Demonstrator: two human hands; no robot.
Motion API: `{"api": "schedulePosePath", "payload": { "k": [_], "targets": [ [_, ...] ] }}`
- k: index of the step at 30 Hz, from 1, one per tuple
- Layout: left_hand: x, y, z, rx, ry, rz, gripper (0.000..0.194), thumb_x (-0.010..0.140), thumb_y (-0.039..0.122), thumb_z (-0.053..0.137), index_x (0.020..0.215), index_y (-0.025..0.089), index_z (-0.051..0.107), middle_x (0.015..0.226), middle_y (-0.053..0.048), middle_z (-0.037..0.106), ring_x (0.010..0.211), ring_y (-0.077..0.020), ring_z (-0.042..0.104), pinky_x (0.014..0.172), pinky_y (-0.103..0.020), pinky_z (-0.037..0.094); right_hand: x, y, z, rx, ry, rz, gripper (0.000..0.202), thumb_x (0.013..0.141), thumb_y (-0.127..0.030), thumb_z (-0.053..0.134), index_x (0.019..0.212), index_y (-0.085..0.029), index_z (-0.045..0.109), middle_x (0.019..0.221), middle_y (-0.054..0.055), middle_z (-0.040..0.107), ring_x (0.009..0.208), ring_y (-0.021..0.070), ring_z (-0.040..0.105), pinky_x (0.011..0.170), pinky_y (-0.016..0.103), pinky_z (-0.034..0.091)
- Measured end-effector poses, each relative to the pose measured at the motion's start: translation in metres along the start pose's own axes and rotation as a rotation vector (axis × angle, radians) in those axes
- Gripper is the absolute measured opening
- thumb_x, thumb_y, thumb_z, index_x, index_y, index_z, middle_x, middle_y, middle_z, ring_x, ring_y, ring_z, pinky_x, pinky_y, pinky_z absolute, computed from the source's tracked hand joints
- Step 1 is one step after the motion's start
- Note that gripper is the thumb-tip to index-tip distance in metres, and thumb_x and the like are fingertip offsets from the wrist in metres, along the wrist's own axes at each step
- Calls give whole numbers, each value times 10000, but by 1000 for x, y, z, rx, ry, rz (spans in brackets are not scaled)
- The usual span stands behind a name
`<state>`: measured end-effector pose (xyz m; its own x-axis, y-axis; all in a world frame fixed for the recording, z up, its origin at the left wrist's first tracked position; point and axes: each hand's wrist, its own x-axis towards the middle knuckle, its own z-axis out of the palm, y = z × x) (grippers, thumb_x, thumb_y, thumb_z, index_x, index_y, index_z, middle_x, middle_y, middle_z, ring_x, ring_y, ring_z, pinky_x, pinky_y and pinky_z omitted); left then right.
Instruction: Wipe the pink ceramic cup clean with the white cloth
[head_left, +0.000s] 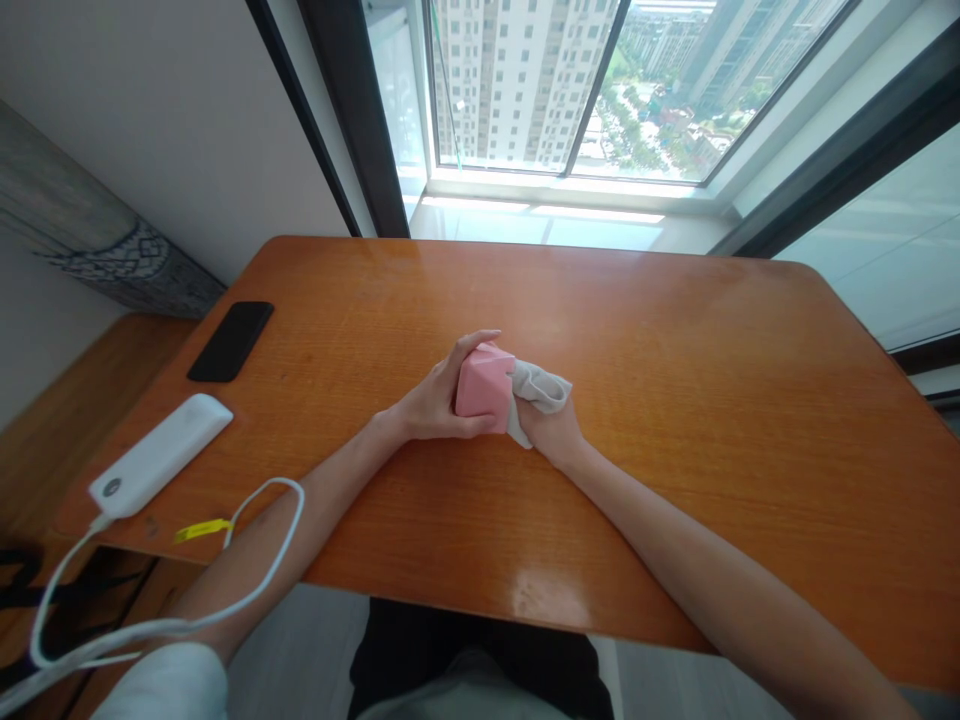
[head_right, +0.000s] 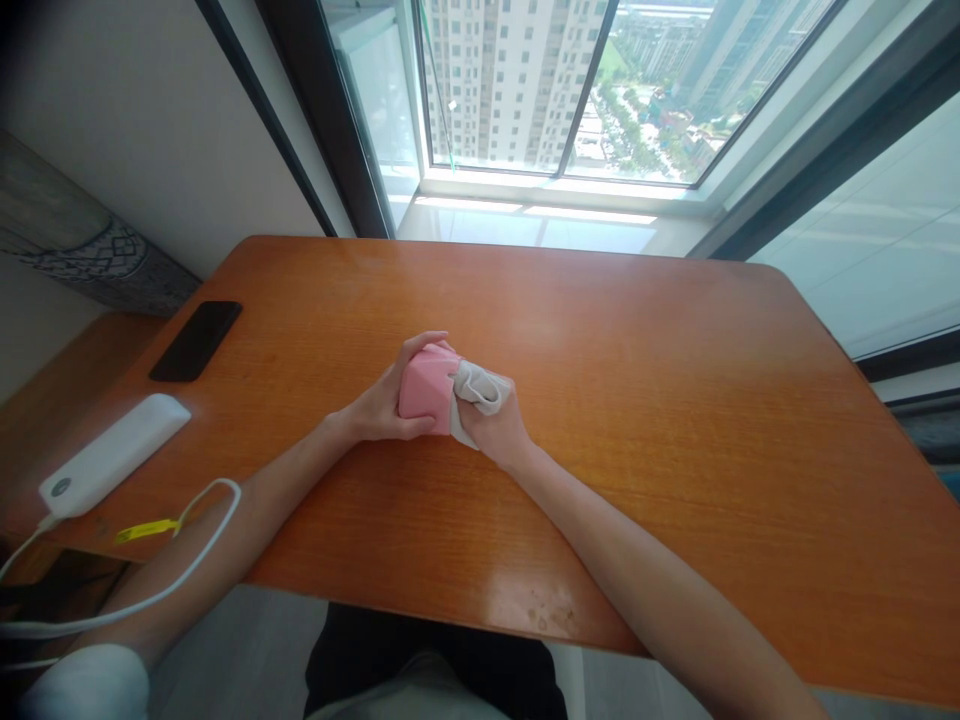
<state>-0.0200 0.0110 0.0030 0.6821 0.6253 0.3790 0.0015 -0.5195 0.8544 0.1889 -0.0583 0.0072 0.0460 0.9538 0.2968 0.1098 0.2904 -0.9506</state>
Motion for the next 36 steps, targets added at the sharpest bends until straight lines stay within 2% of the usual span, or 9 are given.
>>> {"api": "schedulePosePath", "payload": {
  "k": [7,12,17,19,22,24,27,32,36],
  "targets": [
    [-2,-2,5,-497,-43,-198,958,887,515,805,1706,301,356,1467,-121,689,1277,-325,694,1097,-435,539,-5,-4,-1,-304,-111,-553,292,977,-224,648,692,-220,585,731,4,646,550,105,553,526,234,441],
    [2,14,13,-940,36,-397,907,833,482,791,1660,293,474,1335,-107,773,1086,-288,774,934,-391,603,0,-10,-9,-575,-197,-881,290,1090,-210,596,822,-205,707,825,43,735,608,120,613,538,257,465],
    [6,24,6,-1160,65,-477,834,780,494,803,1545,214,624,1261,-112,794,1051,-272,779,918,-370,625,9,-25,-10,-757,-251,-1097,226,1092,-160,631,947,-231,789,1064,38,836,1173,239,761,948,357,655],
    [7,22,1,-1198,61,-498,846,774,534,793,1535,198,638,1278,-109,791,1057,-268,772,902,-364,627,13,-26,-13,-823,-226,-1150,149,1071,-172,692,1026,-251,810,1208,17,845,1343,262,702,1118,427,614],
    [8,16,-3,-1194,67,-508,862,786,593,758,1522,157,645,1273,-124,801,1066,-272,770,900,-364,619,19,-22,-23,-904,-170,-1180,189,1045,-173,747,1185,-284,805,1330,12,830,1371,245,682,1180,447,563],
    [10,12,-3,-1142,80,-496,835,793,613,742,1477,138,676,1263,-145,814,1101,-303,778,933,-385,617,22,-14,-31,-912,-85,-1144,266,1039,-194,758,1260,-337,794,1333,6,828,1353,247,692,1170,452,562],
    [12,11,-3,-1046,123,-457,776,844,671,683,1402,133,715,1260,-160,829,1187,-365,775,977,-430,616,26,0,-42,-833,102,-911,349,1050,-261,735,1364,-407,775,1287,32,824,1323,300,710,1136,521,582],
    [13,16,-5,-1039,172,-446,839,898,779,554,1430,138,661,1229,-186,823,1145,-403,785,882,-491,643,39,23,-52,-463,450,-394,380,1097,-406,634,1451,-322,745,1403,100,746,1325,302,707,1209,608,532],
    [13,13,-1,-1028,267,-471,738,926,747,578,1376,168,667,1207,-170,824,1084,-366,796,797,-445,646,44,32,-51,-240,618,-171,484,1066,-512,672,1473,-252,709,1508,141,712,1427,314,664,1306,628,430]
  ]
}}
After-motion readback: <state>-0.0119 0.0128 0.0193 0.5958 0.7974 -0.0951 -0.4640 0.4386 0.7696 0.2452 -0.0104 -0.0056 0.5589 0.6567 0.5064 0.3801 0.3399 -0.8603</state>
